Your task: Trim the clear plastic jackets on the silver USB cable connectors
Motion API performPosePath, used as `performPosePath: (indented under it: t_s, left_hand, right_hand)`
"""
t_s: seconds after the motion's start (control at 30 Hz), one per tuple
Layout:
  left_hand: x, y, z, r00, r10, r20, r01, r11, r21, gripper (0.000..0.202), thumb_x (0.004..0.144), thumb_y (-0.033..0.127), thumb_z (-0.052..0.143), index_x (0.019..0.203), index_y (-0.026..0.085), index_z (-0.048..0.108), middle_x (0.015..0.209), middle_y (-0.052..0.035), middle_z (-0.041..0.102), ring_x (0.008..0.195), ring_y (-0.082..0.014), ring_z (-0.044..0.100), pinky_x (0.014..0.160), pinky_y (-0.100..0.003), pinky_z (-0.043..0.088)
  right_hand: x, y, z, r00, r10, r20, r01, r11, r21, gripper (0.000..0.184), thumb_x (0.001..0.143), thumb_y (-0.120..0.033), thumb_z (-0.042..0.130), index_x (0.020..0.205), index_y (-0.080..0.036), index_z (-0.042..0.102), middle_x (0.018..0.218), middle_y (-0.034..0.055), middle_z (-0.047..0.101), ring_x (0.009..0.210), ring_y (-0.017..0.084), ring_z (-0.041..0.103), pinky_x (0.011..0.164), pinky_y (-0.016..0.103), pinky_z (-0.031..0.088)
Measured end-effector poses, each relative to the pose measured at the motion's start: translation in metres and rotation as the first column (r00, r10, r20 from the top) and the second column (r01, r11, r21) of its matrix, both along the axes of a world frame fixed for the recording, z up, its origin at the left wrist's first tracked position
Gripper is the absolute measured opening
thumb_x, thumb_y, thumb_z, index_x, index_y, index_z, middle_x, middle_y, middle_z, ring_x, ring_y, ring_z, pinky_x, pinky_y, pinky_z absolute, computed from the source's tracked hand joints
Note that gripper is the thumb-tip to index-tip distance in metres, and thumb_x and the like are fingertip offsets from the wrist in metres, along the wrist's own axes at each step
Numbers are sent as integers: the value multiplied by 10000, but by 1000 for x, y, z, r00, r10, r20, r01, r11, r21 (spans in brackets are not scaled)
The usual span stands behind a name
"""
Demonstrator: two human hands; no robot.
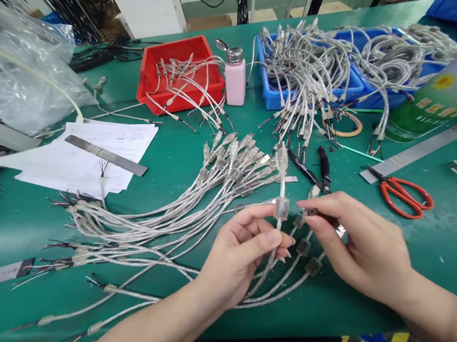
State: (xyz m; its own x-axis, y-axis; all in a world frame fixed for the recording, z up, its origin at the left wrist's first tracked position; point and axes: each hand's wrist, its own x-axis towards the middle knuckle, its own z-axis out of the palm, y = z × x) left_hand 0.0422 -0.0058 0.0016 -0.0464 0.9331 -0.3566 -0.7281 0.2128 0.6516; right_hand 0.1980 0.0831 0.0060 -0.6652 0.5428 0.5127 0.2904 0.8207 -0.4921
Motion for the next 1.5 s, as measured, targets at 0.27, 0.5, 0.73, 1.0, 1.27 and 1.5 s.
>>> performPosePath:
  t_s: [0.27,0.5,0.73,1.0,1.27,1.5]
  left_hand:
    - [0,1,-1,998,57,-37,-58,998,-38,310,669,138,755,952,151,630,592,40,560,596,-81,542,642,-200,414]
    - [0,1,-2,997,47,-54,-49,998,-45,317,660,152,764,937,160,611,596,46,531,583,-78,507,584,-196,369]
    - [1,1,-3,998,34,-47,-36,998,-49,324,657,162,769,932,168,597,590,51,520,572,-79,498,593,-207,366]
    - [2,1,-1,998,22,-54,-25,999,-49,290,677,177,748,921,174,592,581,49,527,571,-94,510,607,-227,374]
    - [-2,5,-6,987,23,-156,-32,998,-55,276,704,195,732,955,167,624,592,44,534,583,-97,520,624,-233,390]
    - [2,3,-11,654,-250,-714,327,944,-32,294,776,206,653,1067,229,685,1129,-79,618,1067,-233,544,903,-325,411]
  right_hand:
    - [1,-6,-8,989,120,90,-122,992,23,228,864,-118,546,1091,-107,570,872,74,621,759,150,575,653,272,475]
    - [0,-8,-9,988,99,117,-112,988,104,222,878,-139,535,1098,-126,558,857,76,629,731,163,581,627,287,484]
    - [-1,-5,-8,986,106,129,-116,991,70,224,882,-139,523,1104,-125,551,875,87,638,734,166,594,622,288,495]
    - [-3,-4,-9,996,32,88,-47,985,168,135,865,-133,557,996,-154,583,814,56,652,697,156,590,627,291,480]
    - [-1,1,-2,999,41,31,-43,996,72,166,870,-132,549,1030,-153,586,822,47,638,704,133,595,630,246,476]
    - [-3,30,-9,964,-264,-17,264,959,104,106,915,-212,492,941,-183,590,793,46,627,710,155,600,652,271,484]
